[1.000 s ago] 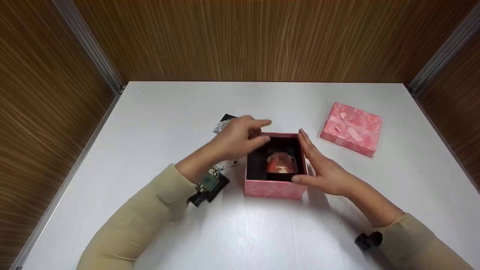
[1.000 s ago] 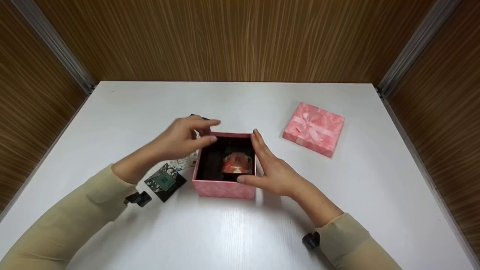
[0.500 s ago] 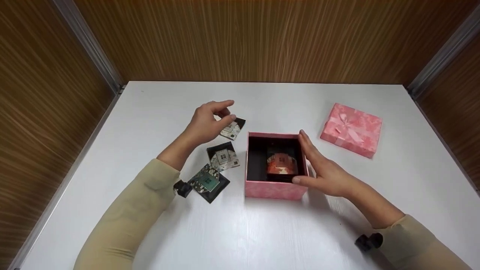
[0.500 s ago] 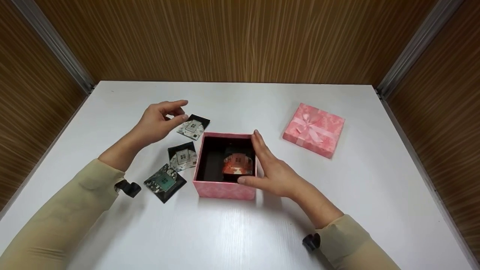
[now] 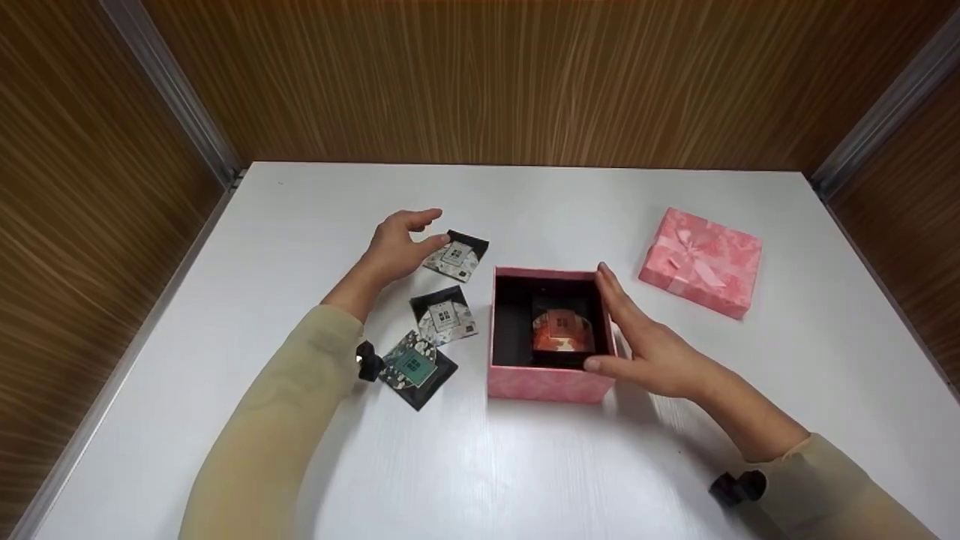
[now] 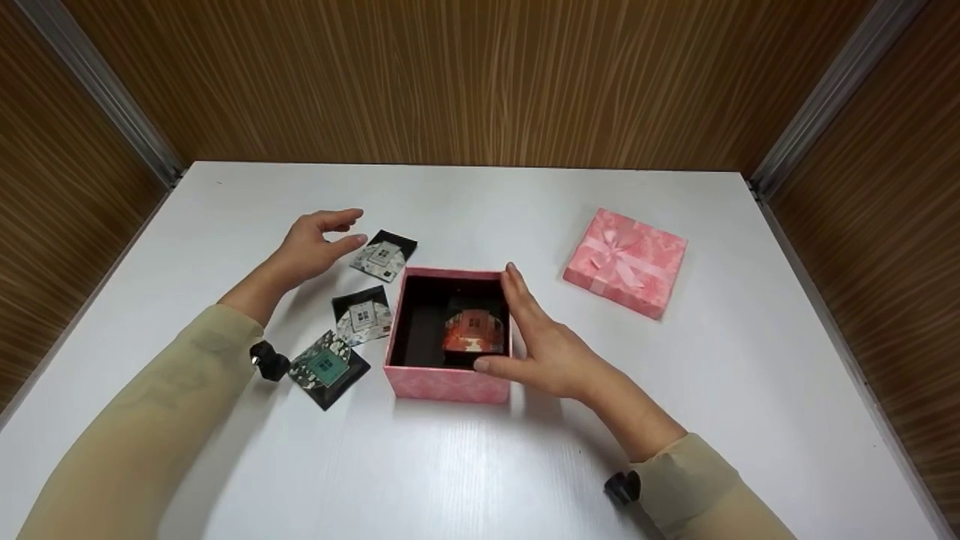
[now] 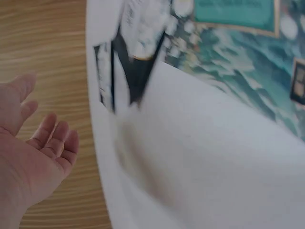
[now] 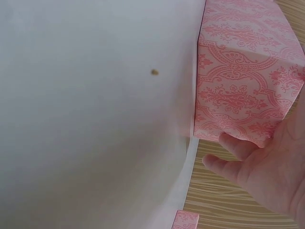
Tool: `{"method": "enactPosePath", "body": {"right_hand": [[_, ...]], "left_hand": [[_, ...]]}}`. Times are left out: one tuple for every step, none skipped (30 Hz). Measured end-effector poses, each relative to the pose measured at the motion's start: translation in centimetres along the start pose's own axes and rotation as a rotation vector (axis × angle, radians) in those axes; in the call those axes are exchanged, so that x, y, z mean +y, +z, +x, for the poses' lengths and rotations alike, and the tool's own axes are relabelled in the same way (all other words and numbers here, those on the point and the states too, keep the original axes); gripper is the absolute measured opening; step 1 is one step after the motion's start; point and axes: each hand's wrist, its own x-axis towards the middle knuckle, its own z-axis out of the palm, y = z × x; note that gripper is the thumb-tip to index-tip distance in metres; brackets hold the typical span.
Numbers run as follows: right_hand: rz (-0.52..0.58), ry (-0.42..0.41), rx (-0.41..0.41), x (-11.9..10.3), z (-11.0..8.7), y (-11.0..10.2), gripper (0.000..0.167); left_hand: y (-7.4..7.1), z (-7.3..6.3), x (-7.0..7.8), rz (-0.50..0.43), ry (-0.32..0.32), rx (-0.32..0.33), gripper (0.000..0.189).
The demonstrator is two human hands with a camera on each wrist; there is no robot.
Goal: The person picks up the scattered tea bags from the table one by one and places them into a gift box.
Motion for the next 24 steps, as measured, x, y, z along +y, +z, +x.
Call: {"method": "enactPosePath", "body": {"right_hand": [[-0.003,0.001,0.001,0.0,0.0,0.0,0.113],[-0.007,0.003,0.002,0.0,-0.1,0.0,0.113],[-0.009,0.004,0.003,0.0,-0.1,0.0,0.113],[-0.009,0.003,0.004,0.1,-0.2,0.0,0.113],[-0.007,0.003,0.004,0.1,-0.2,0.0,0.113],[-0.004,0.005,0.004,0.0,-0.3,0.0,0.113],[-0.003,0.005,0.005,0.0,-0.3,0.0,0.113],[-0.002,0.005,0.006,0.0,-0.3,0.1,0.113],[0.001,0.004,0.006,0.0,-0.3,0.1,0.113],[0.002,0.003,0.006,0.0,-0.3,0.1,0.113],[0.003,0.003,0.006,0.0,-0.3,0.1,0.113],[0.001,0.004,0.005,0.0,-0.3,0.1,0.113],[-0.001,0.003,0.006,0.0,-0.3,0.1,0.113],[-0.003,0.004,0.006,-0.1,-0.3,0.0,0.113],[-0.004,0.005,0.005,-0.1,-0.3,0.0,0.113],[-0.004,0.008,0.003,-0.1,-0.3,0.0,0.113],[-0.004,0.009,0.002,-0.2,-0.3,0.0,0.113],[-0.004,0.009,0.001,-0.2,-0.3,0.0,0.113],[-0.004,0.009,0.0,-0.3,-0.3,0.0,0.113],[0.0,0.012,-0.004,-0.3,-0.3,0.0,0.113],[0.001,0.011,-0.006,-0.4,-0.3,0.0,0.113],[0.001,0.012,-0.007,-0.4,-0.3,0.0,0.113],[0.001,0.011,-0.008,-0.4,-0.3,-0.1,0.113],[0.0,0.013,-0.009,-0.5,-0.3,-0.1,0.113]], "left_hand": [[0.2,0.1,-0.2,0.001,-0.016,-0.009,0.056],[0.3,0.3,-0.4,0.002,-0.031,-0.022,0.057],[0.4,0.4,-0.6,0.001,-0.042,-0.035,0.058],[0.6,0.5,-0.7,0.0,-0.052,-0.051,0.06],[0.7,0.6,-0.8,0.001,-0.061,-0.071,0.061],[0.9,0.7,-0.9,0.007,-0.065,-0.09,0.063],[1.0,0.8,-1.0,0.017,-0.067,-0.111,0.064],[1.1,0.8,-1.1,0.028,-0.071,-0.131,0.066],[1.2,0.9,-1.2,0.04,-0.073,-0.148,0.068],[1.3,0.9,-1.3,0.056,-0.072,-0.167,0.069],[1.5,1.0,-1.4,0.072,-0.07,-0.183,0.071],[1.6,1.0,-1.5,0.084,-0.064,-0.194,0.072],[1.7,1.0,-1.5,0.094,-0.064,-0.203,0.072],[1.8,1.0,-1.6,0.102,-0.063,-0.207,0.072],[1.9,1.0,-1.6,0.114,-0.06,-0.209,0.072],[1.9,1.0,-1.6,0.122,-0.058,-0.209,0.072],[2.0,1.0,-1.6,0.13,-0.059,-0.207,0.072],[2.1,0.9,-1.6,0.136,-0.063,-0.204,0.072],[2.1,0.9,-1.6,0.146,-0.067,-0.201,0.072],[2.2,0.8,-1.5,0.154,-0.067,-0.199,0.072],[2.2,0.8,-1.5,0.16,-0.071,-0.198,0.071],[2.3,0.7,-1.4,0.165,-0.072,-0.196,0.071],[2.4,0.7,-1.3,0.168,-0.075,-0.193,0.071],[2.4,0.6,-1.2,0.172,-0.079,-0.188,0.071]]}}
